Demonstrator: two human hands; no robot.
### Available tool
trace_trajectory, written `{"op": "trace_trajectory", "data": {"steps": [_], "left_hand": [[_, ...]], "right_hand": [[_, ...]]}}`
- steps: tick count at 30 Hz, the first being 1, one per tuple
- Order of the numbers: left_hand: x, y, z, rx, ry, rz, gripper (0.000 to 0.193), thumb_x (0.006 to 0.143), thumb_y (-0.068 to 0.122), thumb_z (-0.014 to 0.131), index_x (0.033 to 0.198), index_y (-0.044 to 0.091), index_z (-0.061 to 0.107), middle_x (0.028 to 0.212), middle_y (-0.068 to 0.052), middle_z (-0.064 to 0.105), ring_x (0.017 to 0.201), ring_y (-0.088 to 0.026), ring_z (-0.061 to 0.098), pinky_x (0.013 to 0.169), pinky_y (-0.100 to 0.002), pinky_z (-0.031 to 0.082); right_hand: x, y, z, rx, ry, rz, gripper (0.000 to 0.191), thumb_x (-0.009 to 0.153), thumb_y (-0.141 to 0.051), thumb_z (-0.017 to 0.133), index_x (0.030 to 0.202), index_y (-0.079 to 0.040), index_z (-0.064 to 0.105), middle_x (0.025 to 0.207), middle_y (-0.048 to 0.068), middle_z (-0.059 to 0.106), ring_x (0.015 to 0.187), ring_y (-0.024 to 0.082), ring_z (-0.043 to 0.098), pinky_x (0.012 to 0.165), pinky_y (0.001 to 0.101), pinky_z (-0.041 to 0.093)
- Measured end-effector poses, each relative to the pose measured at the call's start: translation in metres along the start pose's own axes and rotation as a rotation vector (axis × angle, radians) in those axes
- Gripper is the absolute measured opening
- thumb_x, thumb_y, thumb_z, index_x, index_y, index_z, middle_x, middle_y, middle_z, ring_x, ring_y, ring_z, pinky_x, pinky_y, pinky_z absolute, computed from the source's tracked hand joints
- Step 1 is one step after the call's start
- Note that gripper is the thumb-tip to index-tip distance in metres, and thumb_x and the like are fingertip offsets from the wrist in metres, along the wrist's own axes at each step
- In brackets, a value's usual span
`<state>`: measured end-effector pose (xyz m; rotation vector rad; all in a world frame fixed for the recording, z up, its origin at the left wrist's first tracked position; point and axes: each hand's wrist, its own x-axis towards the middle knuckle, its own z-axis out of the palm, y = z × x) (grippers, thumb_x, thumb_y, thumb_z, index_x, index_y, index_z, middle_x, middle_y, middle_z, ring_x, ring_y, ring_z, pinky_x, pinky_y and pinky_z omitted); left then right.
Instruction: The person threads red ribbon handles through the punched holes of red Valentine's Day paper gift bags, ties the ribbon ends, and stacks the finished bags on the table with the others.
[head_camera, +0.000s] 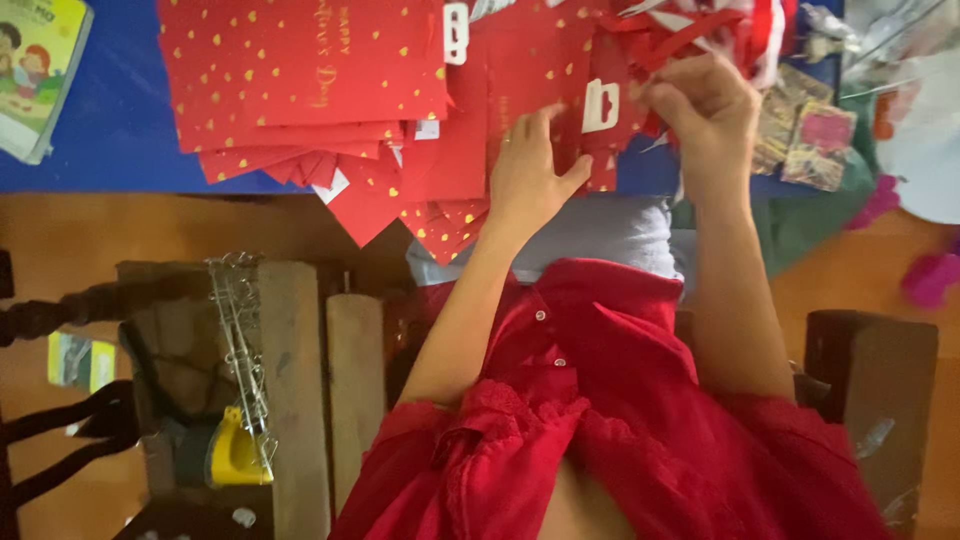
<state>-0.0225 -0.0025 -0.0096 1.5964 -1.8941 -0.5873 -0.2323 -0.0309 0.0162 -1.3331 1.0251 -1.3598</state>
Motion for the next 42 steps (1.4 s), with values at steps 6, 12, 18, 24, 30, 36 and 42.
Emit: {"op": "trace_trajectory", "data": {"steps": [6, 12, 18, 24, 30, 36, 42], "left_hand": [[-0.011, -0.016, -0.008, -0.327, -0.079, -0.142, 0.051, 0.085, 0.028, 0.080, 0.126, 0.004, 0.061, 0.110, -0.012, 0.073, 0.103, -0.026, 0.071, 0.090, -0.038, 0.055], [-0.015, -0.036, -0.002, -0.565, -0.080, -0.190, 0.020, 0.095, 0.016, 0.073, 0.107, 0.000, 0.071, 0.099, -0.008, 0.080, 0.093, -0.015, 0.077, 0.083, -0.030, 0.059], [-0.025, -0.043, -0.007, -0.703, -0.152, -0.248, 0.020, 0.094, 0.010, 0.072, 0.111, 0.000, 0.071, 0.103, -0.008, 0.078, 0.096, -0.013, 0.074, 0.085, -0.030, 0.059], [-0.034, -0.041, -0.008, -0.757, -0.168, -0.234, 0.019, 0.096, 0.008, 0.072, 0.113, 0.000, 0.069, 0.107, -0.008, 0.078, 0.099, -0.015, 0.074, 0.089, -0.031, 0.060], [-0.034, -0.036, -0.015, -0.784, -0.169, -0.244, 0.025, 0.095, 0.013, 0.073, 0.116, 0.002, 0.068, 0.106, -0.008, 0.077, 0.098, -0.014, 0.072, 0.087, -0.030, 0.058], [-0.019, -0.032, -0.003, -0.472, -0.084, -0.236, 0.021, 0.095, 0.023, 0.072, 0.111, 0.008, 0.074, 0.091, -0.003, 0.079, 0.078, -0.012, 0.074, 0.071, -0.032, 0.058], [-0.017, -0.038, 0.005, -0.480, 0.036, -0.166, 0.023, 0.103, 0.028, 0.061, 0.108, 0.006, 0.065, 0.094, -0.007, 0.076, 0.077, -0.015, 0.076, 0.068, -0.032, 0.059]], "right_hand": [[-0.017, 0.014, 0.039, -0.317, -0.111, -0.151, 0.009, 0.100, 0.004, 0.072, 0.108, 0.002, 0.069, 0.121, 0.011, 0.069, 0.104, 0.018, 0.068, 0.084, 0.0308, 0.055], [-0.025, 0.000, 0.050, -0.664, -0.190, -0.116, 0.012, 0.092, -0.001, 0.076, 0.101, 0.001, 0.069, 0.121, 0.012, 0.064, 0.090, 0.022, 0.068, 0.073, 0.0313, 0.056], [-0.034, -0.005, 0.054, -0.806, -0.200, -0.143, 0.011, 0.090, -0.002, 0.076, 0.097, 0.001, 0.069, 0.116, 0.010, 0.065, 0.089, 0.027, 0.068, 0.078, 0.0366, 0.055], [-0.042, -0.003, 0.055, -0.840, -0.220, -0.207, 0.011, 0.088, -0.002, 0.075, 0.096, 0.001, 0.068, 0.112, 0.010, 0.063, 0.091, 0.029, 0.068, 0.081, 0.0373, 0.056], [-0.042, 0.005, 0.056, -0.902, -0.200, -0.239, 0.009, 0.092, -0.002, 0.074, 0.097, 0.002, 0.068, 0.112, 0.012, 0.064, 0.092, 0.030, 0.068, 0.082, 0.0378, 0.056], [-0.040, 0.009, 0.056, -0.897, -0.193, -0.224, 0.011, 0.087, -0.002, 0.072, 0.094, 0.003, 0.066, 0.112, 0.015, 0.064, 0.101, 0.035, 0.065, 0.085, 0.0423, 0.054], [-0.037, 0.009, 0.061, -0.844, -0.207, -0.246, 0.013, 0.088, -0.004, 0.073, 0.097, 0.001, 0.066, 0.110, 0.014, 0.065, 0.104, 0.038, 0.058, 0.093, 0.0462, 0.049]]}}
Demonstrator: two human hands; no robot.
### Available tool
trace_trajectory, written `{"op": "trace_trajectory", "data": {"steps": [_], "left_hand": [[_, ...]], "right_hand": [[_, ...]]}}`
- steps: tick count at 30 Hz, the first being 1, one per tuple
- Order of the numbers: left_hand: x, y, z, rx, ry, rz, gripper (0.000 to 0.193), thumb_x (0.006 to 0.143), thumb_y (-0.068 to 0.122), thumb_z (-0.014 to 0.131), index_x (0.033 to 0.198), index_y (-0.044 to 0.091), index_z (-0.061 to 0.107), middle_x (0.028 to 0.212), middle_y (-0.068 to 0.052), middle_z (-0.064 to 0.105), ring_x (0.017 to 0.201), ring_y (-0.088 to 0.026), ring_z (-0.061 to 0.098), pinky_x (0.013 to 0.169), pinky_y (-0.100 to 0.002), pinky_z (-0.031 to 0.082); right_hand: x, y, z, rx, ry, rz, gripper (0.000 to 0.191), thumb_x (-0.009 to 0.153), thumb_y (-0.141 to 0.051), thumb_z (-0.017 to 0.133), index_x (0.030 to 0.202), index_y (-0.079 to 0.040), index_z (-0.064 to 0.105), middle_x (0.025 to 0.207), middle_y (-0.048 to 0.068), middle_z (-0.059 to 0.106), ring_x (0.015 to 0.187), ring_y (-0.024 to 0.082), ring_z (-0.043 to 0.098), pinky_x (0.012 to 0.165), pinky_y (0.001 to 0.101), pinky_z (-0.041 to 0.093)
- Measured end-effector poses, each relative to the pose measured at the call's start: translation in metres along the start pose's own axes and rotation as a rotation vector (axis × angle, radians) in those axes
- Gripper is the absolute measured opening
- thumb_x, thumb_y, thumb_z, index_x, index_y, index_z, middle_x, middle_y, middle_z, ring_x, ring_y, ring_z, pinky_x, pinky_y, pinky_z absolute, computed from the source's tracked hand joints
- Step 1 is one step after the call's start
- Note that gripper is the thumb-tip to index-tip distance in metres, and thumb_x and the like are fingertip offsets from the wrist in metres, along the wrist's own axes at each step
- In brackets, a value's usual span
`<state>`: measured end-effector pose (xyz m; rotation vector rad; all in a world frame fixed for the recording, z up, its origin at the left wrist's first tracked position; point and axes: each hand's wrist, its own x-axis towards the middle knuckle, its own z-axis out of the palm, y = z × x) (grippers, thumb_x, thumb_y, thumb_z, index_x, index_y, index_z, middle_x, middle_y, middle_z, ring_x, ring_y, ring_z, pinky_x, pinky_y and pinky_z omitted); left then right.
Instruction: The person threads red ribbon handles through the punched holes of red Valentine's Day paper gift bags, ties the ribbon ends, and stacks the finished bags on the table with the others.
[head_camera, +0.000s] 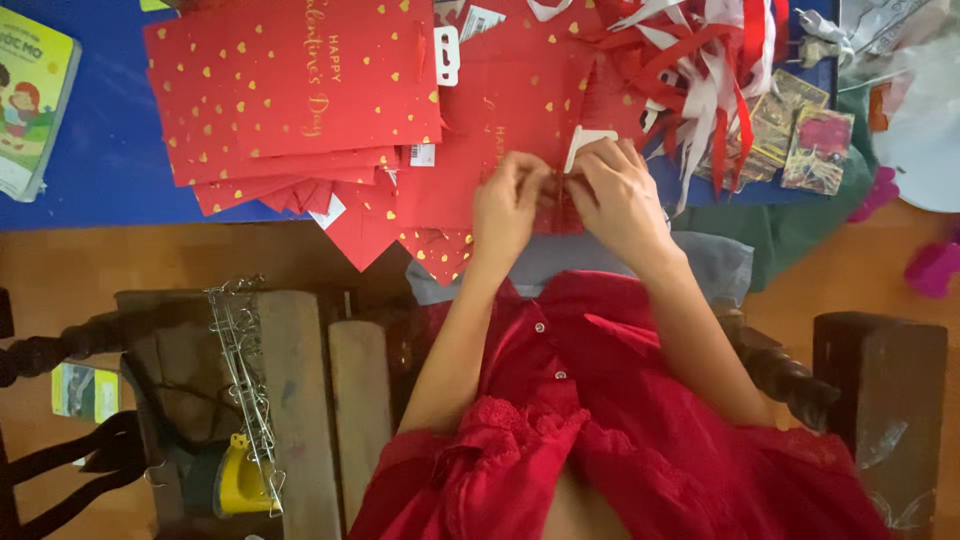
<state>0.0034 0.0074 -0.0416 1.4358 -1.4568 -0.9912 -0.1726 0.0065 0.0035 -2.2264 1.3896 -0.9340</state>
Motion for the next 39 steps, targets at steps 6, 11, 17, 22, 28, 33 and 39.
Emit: {"op": "trace_trajectory", "data": {"steps": [6, 11, 17, 22, 28, 33, 39], "left_hand": [[0.005, -0.013, -0.004, -0.630, 0.147, -0.166, 0.034, 0.108, 0.036, 0.053, 0.122, 0.005, 0.048, 0.103, -0.014, 0.073, 0.076, -0.021, 0.079, 0.063, -0.031, 0.061], [0.001, 0.005, -0.012, -0.308, 0.010, 0.149, 0.062, 0.105, 0.028, 0.070, 0.153, 0.002, 0.039, 0.120, -0.016, 0.074, 0.111, -0.026, 0.072, 0.092, -0.034, 0.059], [0.002, 0.031, -0.020, 0.166, -0.150, -0.116, 0.040, 0.090, 0.028, 0.078, 0.123, 0.007, 0.074, 0.098, -0.014, 0.077, 0.084, -0.020, 0.073, 0.078, -0.032, 0.056], [0.000, 0.017, -0.039, -0.097, -0.275, 0.036, 0.029, 0.095, 0.021, 0.070, 0.119, 0.004, 0.074, 0.114, -0.011, 0.078, 0.105, -0.020, 0.075, 0.092, -0.032, 0.055], [-0.005, -0.002, -0.033, 0.077, -0.198, 0.087, 0.017, 0.095, 0.015, 0.072, 0.106, 0.003, 0.077, 0.104, -0.011, 0.080, 0.104, -0.021, 0.075, 0.090, -0.034, 0.057], [-0.002, -0.010, -0.027, -0.326, -0.163, -0.198, 0.015, 0.104, 0.016, 0.056, 0.111, 0.003, 0.061, 0.097, -0.011, 0.078, 0.083, -0.019, 0.076, 0.073, -0.030, 0.060], [0.007, -0.011, -0.030, -0.507, -0.096, -0.207, 0.019, 0.101, 0.020, 0.062, 0.110, 0.004, 0.059, 0.099, -0.009, 0.077, 0.086, -0.016, 0.076, 0.073, -0.029, 0.061]], "right_hand": [[0.002, 0.003, 0.002, 0.006, -0.014, 0.006, 0.013, 0.089, -0.006, 0.073, 0.098, -0.001, 0.066, 0.108, 0.012, 0.066, 0.105, 0.037, 0.058, 0.094, 0.0462, 0.047], [0.002, 0.004, 0.002, 0.037, -0.027, 0.026, 0.016, 0.088, -0.006, 0.071, 0.103, 0.000, 0.068, 0.109, 0.013, 0.065, 0.103, 0.037, 0.057, 0.094, 0.0466, 0.047], [0.000, 0.001, -0.001, -0.002, -0.038, -0.008, 0.016, 0.088, -0.008, 0.074, 0.100, -0.002, 0.067, 0.108, 0.012, 0.067, 0.106, 0.036, 0.059, 0.094, 0.0460, 0.046], [-0.007, -0.007, 0.000, 0.094, -0.062, 0.008, 0.013, 0.088, -0.011, 0.076, 0.096, -0.004, 0.068, 0.102, 0.009, 0.068, 0.103, 0.032, 0.061, 0.091, 0.0432, 0.047], [-0.009, -0.002, 0.005, 0.131, -0.055, 0.004, 0.014, 0.088, -0.010, 0.075, 0.094, -0.002, 0.065, 0.100, 0.011, 0.067, 0.100, 0.033, 0.061, 0.090, 0.0422, 0.048], [-0.008, 0.002, 0.008, 0.130, -0.133, 0.147, 0.019, 0.089, -0.013, 0.074, 0.086, -0.001, 0.059, 0.076, 0.013, 0.062, 0.081, 0.033, 0.061, 0.087, 0.0430, 0.048], [-0.006, -0.001, 0.005, 0.159, -0.105, 0.139, 0.018, 0.089, -0.014, 0.073, 0.091, 0.000, 0.061, 0.077, 0.014, 0.061, 0.080, 0.034, 0.060, 0.083, 0.0435, 0.048]]}}
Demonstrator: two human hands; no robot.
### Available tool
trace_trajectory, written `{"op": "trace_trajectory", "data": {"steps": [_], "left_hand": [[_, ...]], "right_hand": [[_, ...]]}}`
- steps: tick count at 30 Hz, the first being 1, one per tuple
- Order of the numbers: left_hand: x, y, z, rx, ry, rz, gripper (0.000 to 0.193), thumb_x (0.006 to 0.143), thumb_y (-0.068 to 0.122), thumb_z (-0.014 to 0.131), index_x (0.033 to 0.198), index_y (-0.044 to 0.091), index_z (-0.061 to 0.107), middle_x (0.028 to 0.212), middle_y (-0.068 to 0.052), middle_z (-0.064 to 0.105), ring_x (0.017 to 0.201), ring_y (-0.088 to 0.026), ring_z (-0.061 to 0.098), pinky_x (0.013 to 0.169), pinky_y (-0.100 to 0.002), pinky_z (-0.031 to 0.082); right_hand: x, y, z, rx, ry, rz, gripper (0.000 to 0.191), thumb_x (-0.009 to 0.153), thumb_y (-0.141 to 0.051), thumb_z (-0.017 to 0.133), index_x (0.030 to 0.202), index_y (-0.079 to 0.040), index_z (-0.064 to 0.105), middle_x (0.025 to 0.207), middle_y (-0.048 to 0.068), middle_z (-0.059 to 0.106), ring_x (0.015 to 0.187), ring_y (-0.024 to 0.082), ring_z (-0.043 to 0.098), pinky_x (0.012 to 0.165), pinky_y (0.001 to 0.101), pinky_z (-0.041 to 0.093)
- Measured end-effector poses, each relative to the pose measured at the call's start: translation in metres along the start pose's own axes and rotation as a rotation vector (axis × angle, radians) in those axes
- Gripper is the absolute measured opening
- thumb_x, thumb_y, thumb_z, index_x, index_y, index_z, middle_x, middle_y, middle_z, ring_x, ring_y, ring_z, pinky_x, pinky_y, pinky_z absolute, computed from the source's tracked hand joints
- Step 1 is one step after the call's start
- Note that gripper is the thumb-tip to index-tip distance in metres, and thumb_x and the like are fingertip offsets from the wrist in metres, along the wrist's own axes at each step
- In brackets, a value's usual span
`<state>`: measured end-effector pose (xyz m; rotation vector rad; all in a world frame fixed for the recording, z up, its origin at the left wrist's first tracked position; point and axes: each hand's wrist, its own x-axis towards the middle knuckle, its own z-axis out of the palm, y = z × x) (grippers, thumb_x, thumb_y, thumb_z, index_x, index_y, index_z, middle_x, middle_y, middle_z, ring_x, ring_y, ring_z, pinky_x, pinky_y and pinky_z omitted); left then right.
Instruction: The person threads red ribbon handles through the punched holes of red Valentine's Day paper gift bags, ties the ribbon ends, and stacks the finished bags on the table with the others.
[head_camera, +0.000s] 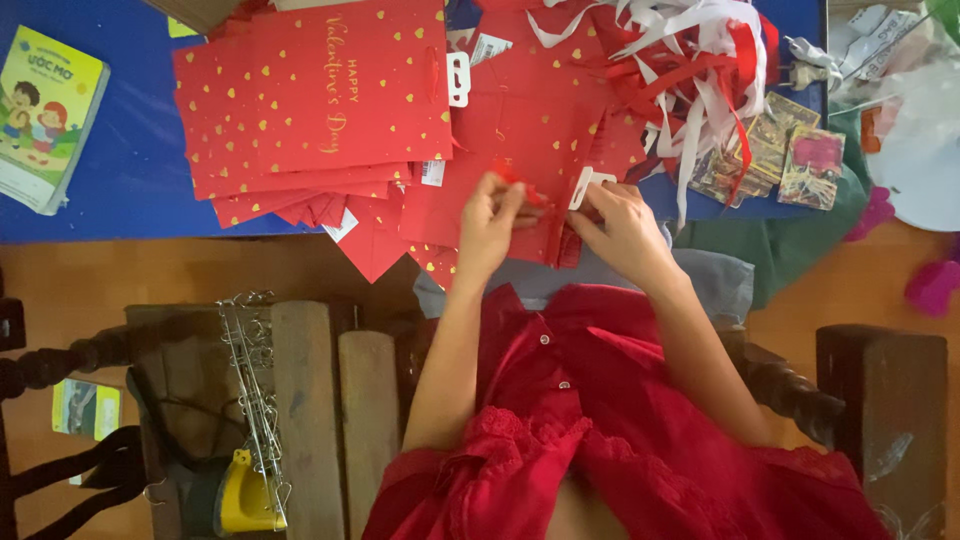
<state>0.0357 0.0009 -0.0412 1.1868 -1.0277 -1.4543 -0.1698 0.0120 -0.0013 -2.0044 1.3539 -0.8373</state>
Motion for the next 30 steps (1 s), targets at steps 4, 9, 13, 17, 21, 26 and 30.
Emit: {"op": "trace_trajectory", "data": {"steps": [4, 9, 13, 17, 21, 26, 30], "left_hand": [[-0.005, 0.006, 0.000, 0.327, -0.140, 0.100, 0.027, 0.094, 0.019, 0.074, 0.112, -0.001, 0.068, 0.096, -0.011, 0.076, 0.087, -0.016, 0.071, 0.076, -0.028, 0.057], [-0.007, 0.007, 0.006, 0.506, -0.048, -0.007, 0.023, 0.102, 0.023, 0.069, 0.106, 0.001, 0.068, 0.089, -0.013, 0.075, 0.083, -0.021, 0.070, 0.076, -0.033, 0.058], [-0.003, 0.004, 0.006, -0.008, 0.054, 0.001, 0.022, 0.104, 0.025, 0.058, 0.109, 0.004, 0.058, 0.097, -0.008, 0.077, 0.091, -0.018, 0.076, 0.082, -0.035, 0.064], [-0.002, 0.002, 0.001, -0.004, -0.019, 0.101, 0.023, 0.108, 0.025, 0.060, 0.113, 0.002, 0.061, 0.102, -0.011, 0.078, 0.098, -0.020, 0.077, 0.094, -0.034, 0.062], [-0.005, 0.000, -0.002, 0.288, -0.132, 0.141, 0.030, 0.096, 0.019, 0.074, 0.120, 0.001, 0.068, 0.108, -0.013, 0.077, 0.100, -0.021, 0.073, 0.091, -0.035, 0.059], [-0.004, -0.009, 0.003, 0.459, -0.027, 0.139, 0.017, 0.098, 0.014, 0.074, 0.110, 0.001, 0.075, 0.102, -0.010, 0.080, 0.092, -0.018, 0.076, 0.084, -0.033, 0.059], [0.004, -0.017, 0.002, 0.055, 0.074, 0.105, 0.016, 0.103, 0.011, 0.062, 0.114, -0.001, 0.063, 0.102, -0.011, 0.076, 0.092, -0.018, 0.075, 0.082, -0.032, 0.063]], "right_hand": [[0.002, -0.005, -0.002, 0.023, -0.006, -0.019, 0.019, 0.088, -0.013, 0.071, 0.103, -0.001, 0.068, 0.080, 0.013, 0.064, 0.081, 0.034, 0.061, 0.084, 0.0438, 0.048], [0.002, -0.008, -0.003, -0.005, -0.017, 0.008, 0.014, 0.090, -0.015, 0.073, 0.095, -0.002, 0.069, 0.078, 0.013, 0.063, 0.082, 0.033, 0.061, 0.085, 0.0430, 0.048], [0.003, -0.006, -0.002, 0.006, -0.010, -0.013, 0.014, 0.089, -0.013, 0.073, 0.097, -0.003, 0.070, 0.077, 0.014, 0.063, 0.081, 0.033, 0.061, 0.086, 0.0427, 0.047], [0.003, -0.003, 0.000, 0.013, -0.007, -0.009, 0.013, 0.089, -0.013, 0.072, 0.098, -0.003, 0.070, 0.073, 0.013, 0.062, 0.078, 0.032, 0.060, 0.088, 0.0428, 0.048], [0.004, 0.001, 0.001, -0.009, 0.000, -0.025, 0.014, 0.089, -0.013, 0.072, 0.098, -0.002, 0.069, 0.075, 0.014, 0.062, 0.079, 0.033, 0.060, 0.084, 0.0430, 0.048], [0.005, 0.000, 0.000, 0.014, -0.001, -0.055, 0.012, 0.090, -0.012, 0.071, 0.096, -0.002, 0.068, 0.077, 0.014, 0.062, 0.080, 0.032, 0.061, 0.084, 0.0424, 0.049], [0.006, -0.002, -0.001, 0.011, -0.033, 0.073, 0.015, 0.089, -0.017, 0.075, 0.096, -0.004, 0.073, 0.075, 0.014, 0.062, 0.076, 0.032, 0.061, 0.077, 0.0427, 0.048]]}}
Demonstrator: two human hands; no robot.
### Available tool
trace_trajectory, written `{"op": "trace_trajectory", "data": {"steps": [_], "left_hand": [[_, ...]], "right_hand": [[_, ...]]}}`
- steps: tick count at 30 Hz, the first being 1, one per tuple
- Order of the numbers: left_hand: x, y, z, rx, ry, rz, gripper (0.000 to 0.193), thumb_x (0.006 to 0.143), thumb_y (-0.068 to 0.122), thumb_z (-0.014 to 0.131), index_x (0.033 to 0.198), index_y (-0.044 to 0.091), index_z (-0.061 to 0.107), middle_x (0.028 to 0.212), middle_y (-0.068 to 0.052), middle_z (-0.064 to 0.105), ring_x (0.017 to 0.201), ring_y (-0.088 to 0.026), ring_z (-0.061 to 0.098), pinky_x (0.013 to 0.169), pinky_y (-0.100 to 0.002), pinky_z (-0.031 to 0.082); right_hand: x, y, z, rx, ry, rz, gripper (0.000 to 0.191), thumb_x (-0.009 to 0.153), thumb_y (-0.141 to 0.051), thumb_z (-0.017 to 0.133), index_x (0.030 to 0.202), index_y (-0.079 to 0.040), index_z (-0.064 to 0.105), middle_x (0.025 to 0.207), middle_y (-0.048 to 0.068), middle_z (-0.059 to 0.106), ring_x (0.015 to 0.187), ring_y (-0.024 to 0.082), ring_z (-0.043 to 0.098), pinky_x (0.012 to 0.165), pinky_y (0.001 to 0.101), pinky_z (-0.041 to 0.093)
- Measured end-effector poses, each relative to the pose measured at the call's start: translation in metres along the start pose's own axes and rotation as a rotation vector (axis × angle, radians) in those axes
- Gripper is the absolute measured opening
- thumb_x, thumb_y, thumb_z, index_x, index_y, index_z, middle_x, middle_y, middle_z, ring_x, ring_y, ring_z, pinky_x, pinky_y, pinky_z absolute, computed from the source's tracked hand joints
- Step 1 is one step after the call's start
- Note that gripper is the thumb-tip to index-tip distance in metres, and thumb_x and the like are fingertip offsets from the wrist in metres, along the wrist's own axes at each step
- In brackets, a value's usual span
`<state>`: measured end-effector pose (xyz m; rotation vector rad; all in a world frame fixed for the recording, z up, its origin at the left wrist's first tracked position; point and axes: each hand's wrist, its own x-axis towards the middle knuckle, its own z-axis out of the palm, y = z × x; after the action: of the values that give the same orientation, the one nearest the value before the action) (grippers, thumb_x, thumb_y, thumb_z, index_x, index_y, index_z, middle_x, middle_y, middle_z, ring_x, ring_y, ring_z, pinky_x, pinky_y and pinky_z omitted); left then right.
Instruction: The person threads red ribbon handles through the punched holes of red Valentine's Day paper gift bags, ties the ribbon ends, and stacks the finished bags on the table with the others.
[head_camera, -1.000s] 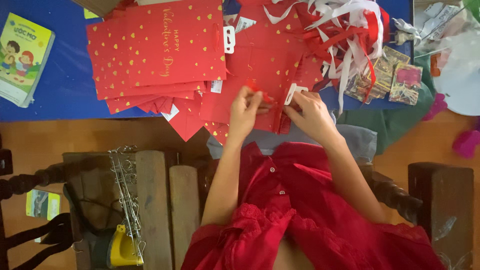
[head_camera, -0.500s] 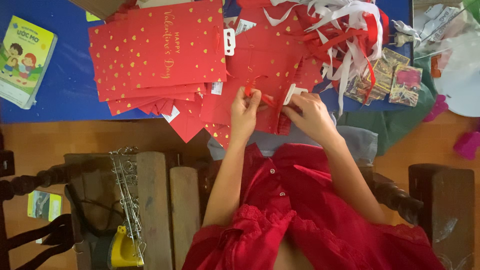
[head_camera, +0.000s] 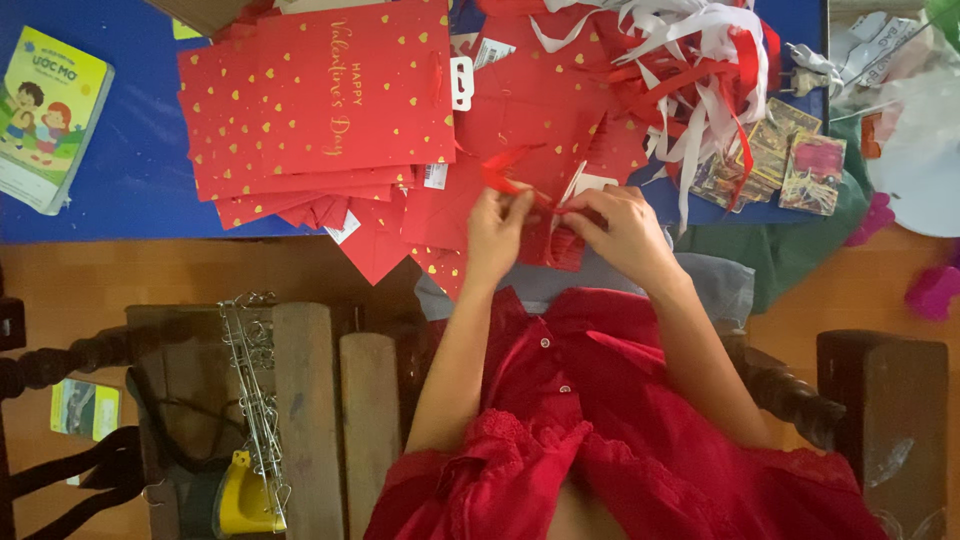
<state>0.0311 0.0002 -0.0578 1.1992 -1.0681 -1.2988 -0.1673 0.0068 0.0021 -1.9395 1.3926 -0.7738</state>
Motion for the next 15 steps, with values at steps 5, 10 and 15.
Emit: {"op": "trace_trajectory", "data": {"steps": [5, 10, 15], "left_hand": [[0.006, -0.004, -0.009, -0.294, 0.027, -0.047, 0.017, 0.105, 0.012, 0.060, 0.118, 0.000, 0.060, 0.108, -0.014, 0.071, 0.099, -0.021, 0.075, 0.088, -0.038, 0.064], [0.003, 0.000, -0.011, -0.261, 0.018, -0.072, 0.018, 0.105, 0.014, 0.061, 0.118, 0.001, 0.062, 0.109, -0.013, 0.074, 0.103, -0.022, 0.073, 0.093, -0.039, 0.063], [0.002, 0.017, -0.024, -0.509, -0.004, -0.090, 0.011, 0.107, 0.017, 0.061, 0.105, 0.006, 0.060, 0.106, -0.014, 0.075, 0.104, -0.025, 0.074, 0.094, -0.040, 0.061]], "right_hand": [[-0.002, 0.000, 0.000, -0.014, 0.057, -0.100, 0.017, 0.089, -0.015, 0.074, 0.102, -0.004, 0.074, 0.082, 0.015, 0.066, 0.082, 0.034, 0.063, 0.083, 0.0433, 0.049], [-0.003, 0.005, 0.001, 0.053, 0.025, -0.067, 0.020, 0.090, -0.014, 0.071, 0.106, -0.004, 0.073, 0.085, 0.015, 0.067, 0.080, 0.034, 0.064, 0.076, 0.0420, 0.050], [-0.001, 0.011, -0.004, 0.101, -0.045, 0.035, 0.024, 0.096, -0.023, 0.071, 0.102, 0.000, 0.068, 0.082, 0.013, 0.063, 0.074, 0.026, 0.058, 0.068, 0.0392, 0.047]]}}
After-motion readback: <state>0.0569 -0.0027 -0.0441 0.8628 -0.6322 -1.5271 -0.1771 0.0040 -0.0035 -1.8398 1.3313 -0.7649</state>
